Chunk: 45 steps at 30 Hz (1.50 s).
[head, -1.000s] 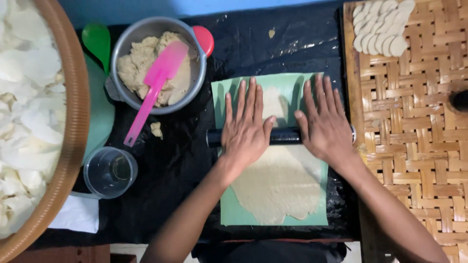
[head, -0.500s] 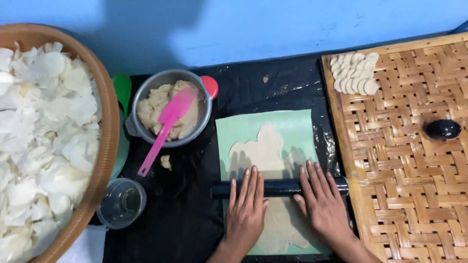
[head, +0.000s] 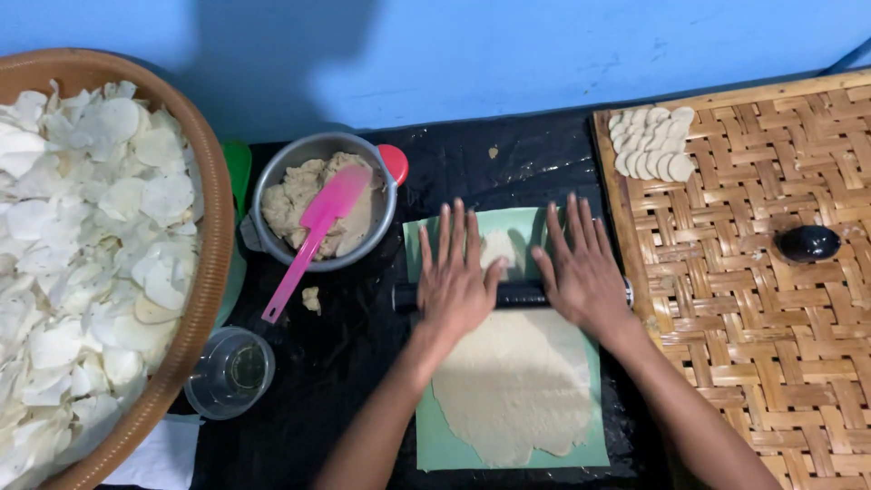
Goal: Rolling out dough and cutting it into small circular shapes.
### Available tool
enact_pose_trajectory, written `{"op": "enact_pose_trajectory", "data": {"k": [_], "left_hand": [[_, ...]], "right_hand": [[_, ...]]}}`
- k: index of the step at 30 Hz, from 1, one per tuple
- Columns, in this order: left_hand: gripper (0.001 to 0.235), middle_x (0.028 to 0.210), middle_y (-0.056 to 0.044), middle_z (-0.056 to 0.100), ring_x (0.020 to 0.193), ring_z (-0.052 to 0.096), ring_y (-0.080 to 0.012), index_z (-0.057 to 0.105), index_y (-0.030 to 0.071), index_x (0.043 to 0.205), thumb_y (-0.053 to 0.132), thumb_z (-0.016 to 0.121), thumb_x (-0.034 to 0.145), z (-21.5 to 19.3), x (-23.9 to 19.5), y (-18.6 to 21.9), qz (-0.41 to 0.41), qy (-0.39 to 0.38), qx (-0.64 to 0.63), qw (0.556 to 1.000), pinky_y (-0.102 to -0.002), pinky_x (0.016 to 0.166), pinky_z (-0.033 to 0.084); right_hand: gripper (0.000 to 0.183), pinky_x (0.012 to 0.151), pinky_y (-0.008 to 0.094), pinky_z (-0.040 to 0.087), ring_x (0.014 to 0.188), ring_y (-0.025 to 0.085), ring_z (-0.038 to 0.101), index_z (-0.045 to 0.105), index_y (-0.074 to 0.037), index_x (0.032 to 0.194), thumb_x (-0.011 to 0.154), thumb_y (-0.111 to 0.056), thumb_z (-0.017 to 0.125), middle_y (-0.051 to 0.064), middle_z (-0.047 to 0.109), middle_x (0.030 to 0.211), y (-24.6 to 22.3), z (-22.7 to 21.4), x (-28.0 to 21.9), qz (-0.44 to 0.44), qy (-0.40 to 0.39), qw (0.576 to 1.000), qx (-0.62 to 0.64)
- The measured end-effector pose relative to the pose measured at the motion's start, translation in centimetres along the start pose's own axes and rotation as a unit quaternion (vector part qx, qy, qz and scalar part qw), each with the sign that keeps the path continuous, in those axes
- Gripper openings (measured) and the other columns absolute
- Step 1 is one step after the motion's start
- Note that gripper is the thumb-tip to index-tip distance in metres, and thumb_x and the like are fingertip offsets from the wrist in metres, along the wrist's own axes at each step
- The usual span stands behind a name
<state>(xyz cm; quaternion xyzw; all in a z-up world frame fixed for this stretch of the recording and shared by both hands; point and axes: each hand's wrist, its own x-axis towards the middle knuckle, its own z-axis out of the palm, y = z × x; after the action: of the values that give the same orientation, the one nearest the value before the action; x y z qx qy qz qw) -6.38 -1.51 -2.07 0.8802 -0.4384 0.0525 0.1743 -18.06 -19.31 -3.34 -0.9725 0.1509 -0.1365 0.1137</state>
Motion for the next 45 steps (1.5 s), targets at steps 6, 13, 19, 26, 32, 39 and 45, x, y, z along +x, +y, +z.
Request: {"op": "enact_pose_trajectory", "data": {"k": [6, 13, 19, 26, 32, 39, 45], "left_hand": [[0.077, 0.169, -0.025, 0.013, 0.159, 0.007, -0.0383, 0.029, -0.008, 0.157, 0.049, 0.038, 0.106, -0.4, 3.2, -0.8, -0.047, 0.0, -0.008, 0.999, -0.061, 0.125, 0.004], [0.075, 0.169, -0.028, 0.016, 0.159, 0.011, -0.0396, 0.028, -0.01, 0.158, 0.043, 0.045, 0.107, -1.7, -2.7, 0.8, -0.005, 0.0, -0.011, 1.0, -0.059, 0.127, 0.007], [0.063, 0.16, -0.028, 0.039, 0.149, 0.04, -0.0435, 0.044, -0.003, 0.153, 0.023, 0.065, 0.1, -0.8, -12.0, 1.6, 0.06, 0.022, -0.137, 0.989, -0.055, 0.119, 0.031], [0.065, 0.16, -0.023, 0.041, 0.152, 0.04, -0.036, 0.041, -0.005, 0.153, 0.019, 0.064, 0.097, -2.1, -9.5, 1.5, 0.046, -0.023, -0.071, 0.996, -0.055, 0.125, 0.029], [0.071, 0.165, -0.025, 0.028, 0.156, 0.021, -0.0356, 0.036, -0.006, 0.154, 0.041, 0.052, 0.103, -0.4, -2.1, -0.1, 0.029, -0.028, -0.022, 0.999, -0.059, 0.125, 0.012], [0.075, 0.167, -0.03, 0.019, 0.157, 0.016, -0.0411, 0.035, -0.009, 0.155, 0.038, 0.059, 0.101, -1.5, 2.6, -1.3, 0.016, 0.031, -0.006, 0.999, -0.059, 0.126, 0.013], [0.06, 0.161, -0.026, 0.037, 0.152, 0.034, -0.0405, 0.047, 0.001, 0.152, 0.027, 0.071, 0.103, -8.4, -0.6, -4.1, -0.053, 0.172, 0.009, 0.984, -0.056, 0.126, 0.032]], "right_hand": [[0.071, 0.127, 0.052, 0.018, 0.156, 0.045, 0.018, 0.029, 0.007, 0.16, 0.111, -0.044, 0.034, 0.033, 0.021, 0.166, -0.2, -1.0, 3.6, 0.037, 0.036, 0.997, 0.052], [0.069, 0.124, 0.053, 0.019, 0.154, 0.045, 0.021, 0.031, 0.006, 0.158, 0.108, -0.041, 0.039, 0.033, 0.023, 0.164, -1.9, -1.8, -2.3, 0.022, 0.007, 1.0, 0.012], [0.078, 0.122, 0.055, 0.019, 0.152, 0.048, 0.023, 0.032, 0.008, 0.155, 0.103, -0.048, 0.043, 0.036, 0.027, 0.161, -3.7, -3.8, -9.0, -0.001, -0.005, 0.998, 0.055], [0.07, 0.125, 0.055, 0.019, 0.153, 0.046, 0.028, 0.041, 0.004, 0.153, 0.105, -0.046, 0.039, 0.033, 0.032, 0.161, -2.9, -2.3, -8.3, 0.003, -0.011, 1.0, 0.007], [0.065, 0.125, 0.055, 0.016, 0.155, 0.047, 0.02, 0.037, 0.001, 0.158, 0.11, -0.043, 0.032, 0.034, 0.024, 0.164, -0.8, -1.3, -0.8, 0.008, -0.019, 1.0, -0.012], [0.07, 0.127, 0.053, 0.014, 0.156, 0.049, 0.014, 0.03, 0.009, 0.158, 0.112, -0.043, 0.032, 0.037, 0.018, 0.164, 0.1, -0.8, 4.6, 0.047, -0.014, 0.998, 0.049], [0.075, 0.127, 0.052, 0.014, 0.156, 0.047, 0.016, 0.028, 0.008, 0.159, 0.109, -0.047, 0.033, 0.036, 0.02, 0.164, -2.0, -2.2, -0.3, 0.013, -0.015, 1.0, 0.011]]}}
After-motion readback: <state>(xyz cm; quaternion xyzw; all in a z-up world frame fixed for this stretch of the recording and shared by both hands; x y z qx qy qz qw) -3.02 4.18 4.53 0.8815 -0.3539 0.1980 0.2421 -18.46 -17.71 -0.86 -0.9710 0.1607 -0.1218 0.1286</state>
